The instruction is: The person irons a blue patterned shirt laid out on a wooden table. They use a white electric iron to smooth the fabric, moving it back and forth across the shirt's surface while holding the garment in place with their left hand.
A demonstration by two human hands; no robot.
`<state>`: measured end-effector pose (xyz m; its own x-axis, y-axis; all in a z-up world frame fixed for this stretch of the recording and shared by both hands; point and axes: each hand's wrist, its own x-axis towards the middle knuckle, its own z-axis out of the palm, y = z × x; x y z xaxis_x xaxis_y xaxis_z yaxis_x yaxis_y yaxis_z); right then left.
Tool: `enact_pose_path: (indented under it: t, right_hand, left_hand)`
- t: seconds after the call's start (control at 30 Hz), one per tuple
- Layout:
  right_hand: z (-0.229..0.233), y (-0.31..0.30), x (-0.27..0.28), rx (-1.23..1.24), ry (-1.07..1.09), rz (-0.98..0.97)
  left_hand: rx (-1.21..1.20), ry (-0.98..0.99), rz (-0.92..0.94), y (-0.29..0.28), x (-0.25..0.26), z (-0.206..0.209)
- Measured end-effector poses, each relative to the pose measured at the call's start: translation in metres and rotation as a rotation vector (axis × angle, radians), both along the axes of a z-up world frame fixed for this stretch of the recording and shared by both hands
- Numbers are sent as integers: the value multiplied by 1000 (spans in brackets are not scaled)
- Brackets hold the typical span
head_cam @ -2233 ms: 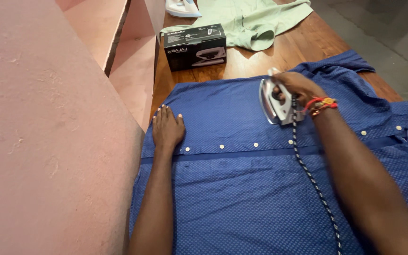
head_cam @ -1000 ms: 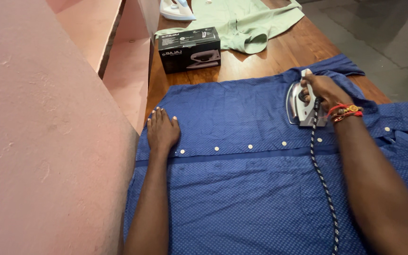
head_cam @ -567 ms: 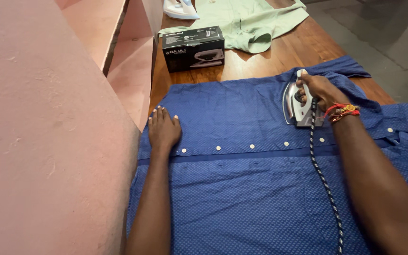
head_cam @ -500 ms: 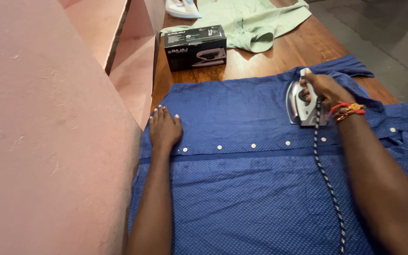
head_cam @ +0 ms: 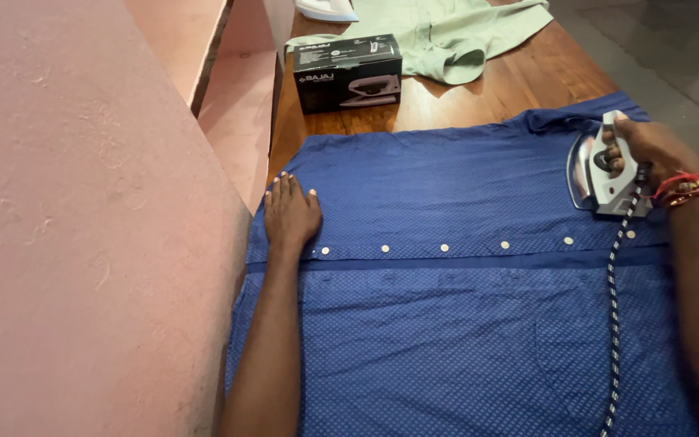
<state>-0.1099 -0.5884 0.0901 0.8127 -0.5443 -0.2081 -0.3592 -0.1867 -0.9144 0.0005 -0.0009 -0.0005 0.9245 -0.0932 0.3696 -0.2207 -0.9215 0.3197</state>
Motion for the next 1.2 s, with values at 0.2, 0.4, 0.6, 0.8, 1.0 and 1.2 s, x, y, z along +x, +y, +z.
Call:
enact_pose_path:
  t: [0.2,0.4,0.6,0.8,1.0,1.2]
  right_hand:
    - [22,37,-8,-1,32,-40]
    - [68,131,-12,-165,153,69]
    - [84,235,-4,-76,104,501]
    - [71,332,23,30,121,687]
    - [39,393,75,256,27,789]
    - [12,408,101,311,-118,770]
  left_hand:
    - [-9,6,2,-2,-3,3]
    - [12,4,6,-1,-3,2]
    - [14,-15,10,-1,0,-1]
    - [-49,5,5,-2,-5,5]
    - [-131,29,0,-2,-4,8]
    - [-20,-46,-15,2,0,-3]
